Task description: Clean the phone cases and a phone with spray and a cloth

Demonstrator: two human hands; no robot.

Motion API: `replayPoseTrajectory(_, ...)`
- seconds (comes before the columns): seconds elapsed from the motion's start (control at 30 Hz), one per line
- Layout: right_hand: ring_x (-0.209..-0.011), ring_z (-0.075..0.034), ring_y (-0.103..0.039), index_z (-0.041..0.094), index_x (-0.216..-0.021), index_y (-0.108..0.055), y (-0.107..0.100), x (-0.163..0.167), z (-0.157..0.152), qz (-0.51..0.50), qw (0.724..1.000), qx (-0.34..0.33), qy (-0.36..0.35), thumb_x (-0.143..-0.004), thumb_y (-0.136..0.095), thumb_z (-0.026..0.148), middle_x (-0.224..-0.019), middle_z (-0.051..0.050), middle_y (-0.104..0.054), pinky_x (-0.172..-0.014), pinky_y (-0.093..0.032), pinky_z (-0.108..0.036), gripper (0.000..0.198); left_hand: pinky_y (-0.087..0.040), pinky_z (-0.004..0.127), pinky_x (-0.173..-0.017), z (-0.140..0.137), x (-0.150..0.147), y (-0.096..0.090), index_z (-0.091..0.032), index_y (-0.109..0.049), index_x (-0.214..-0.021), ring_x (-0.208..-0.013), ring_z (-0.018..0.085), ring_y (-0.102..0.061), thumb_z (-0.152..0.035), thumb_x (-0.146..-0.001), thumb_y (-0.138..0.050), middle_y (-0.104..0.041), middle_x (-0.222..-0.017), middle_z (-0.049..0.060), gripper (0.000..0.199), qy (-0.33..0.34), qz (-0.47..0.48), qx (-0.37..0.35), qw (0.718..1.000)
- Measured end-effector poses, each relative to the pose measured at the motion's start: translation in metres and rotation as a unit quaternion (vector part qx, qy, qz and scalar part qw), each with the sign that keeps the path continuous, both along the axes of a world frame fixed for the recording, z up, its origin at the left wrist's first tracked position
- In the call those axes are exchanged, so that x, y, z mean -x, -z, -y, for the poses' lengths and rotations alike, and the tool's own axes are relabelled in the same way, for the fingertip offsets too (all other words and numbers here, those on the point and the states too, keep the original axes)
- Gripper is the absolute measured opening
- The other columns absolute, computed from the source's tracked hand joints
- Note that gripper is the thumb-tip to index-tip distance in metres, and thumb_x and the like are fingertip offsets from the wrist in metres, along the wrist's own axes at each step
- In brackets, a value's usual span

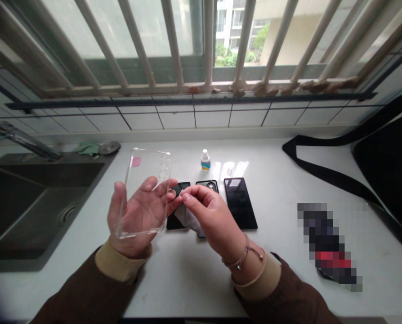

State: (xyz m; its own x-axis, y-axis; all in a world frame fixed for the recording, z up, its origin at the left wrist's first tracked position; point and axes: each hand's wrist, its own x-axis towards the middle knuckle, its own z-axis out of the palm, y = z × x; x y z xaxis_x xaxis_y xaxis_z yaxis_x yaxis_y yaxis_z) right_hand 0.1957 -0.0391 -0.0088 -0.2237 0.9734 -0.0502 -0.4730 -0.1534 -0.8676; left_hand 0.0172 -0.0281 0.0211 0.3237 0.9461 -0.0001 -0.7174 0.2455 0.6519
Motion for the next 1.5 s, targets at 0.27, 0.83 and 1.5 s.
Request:
replayPoseTrajectory(0.27,-0.094,-0.017,-0.071,0.024,-0.1,-0.075,-0.002,0.0001,0.0004,0.006,1.0,-0.004,-0.016,-0.093,-0.083,0.042,-0.102,-0.002,-0.077,-0.092,-0.057,-0.034,0.021,-0.061,0.038,-0.097,0.0004,-0.0011,-0.0018,-0.023,-0.065,-0.093,-0.097,0.022,-0.076,-0.071,-0.094,-0.066,-0.079,-0.12,0.011,0.048,0.013,0.005,-0.005,1.0)
replayPoseTrajectory(0.83,-0.082,-0.016,-0.066,0.024,-0.107,-0.069,0.002,-0.006,-0.0043,0.096,0.981,-0.024,0.165,-0.098,-0.071,0.038,-0.097,-0.002,-0.072,-0.075,-0.054,-0.032,0.017,-0.06,0.037,-0.094,-0.0028,-0.0041,0.0064,-0.019,-0.064,-0.096,-0.1,0.023,-0.076,-0.06,-0.103,-0.061,-0.078,-0.125,0.017,0.042,0.068,-0.038,0.02,0.997)
replayPoseTrajectory(1.5,-0.088,-0.016,-0.067,0.026,-0.118,-0.073,0.0069,-0.0057,-0.0049,0.044,0.99,-0.008,0.137,-0.1,-0.073,0.049,-0.105,-0.003,-0.073,-0.077,-0.055,-0.031,0.03,-0.061,0.037,-0.092,-0.0062,-0.0043,0.0059,-0.018,-0.063,-0.094,-0.096,0.023,-0.077,-0.058,-0.099,-0.067,-0.078,-0.121,0.017,0.041,0.018,-0.038,0.051,0.998)
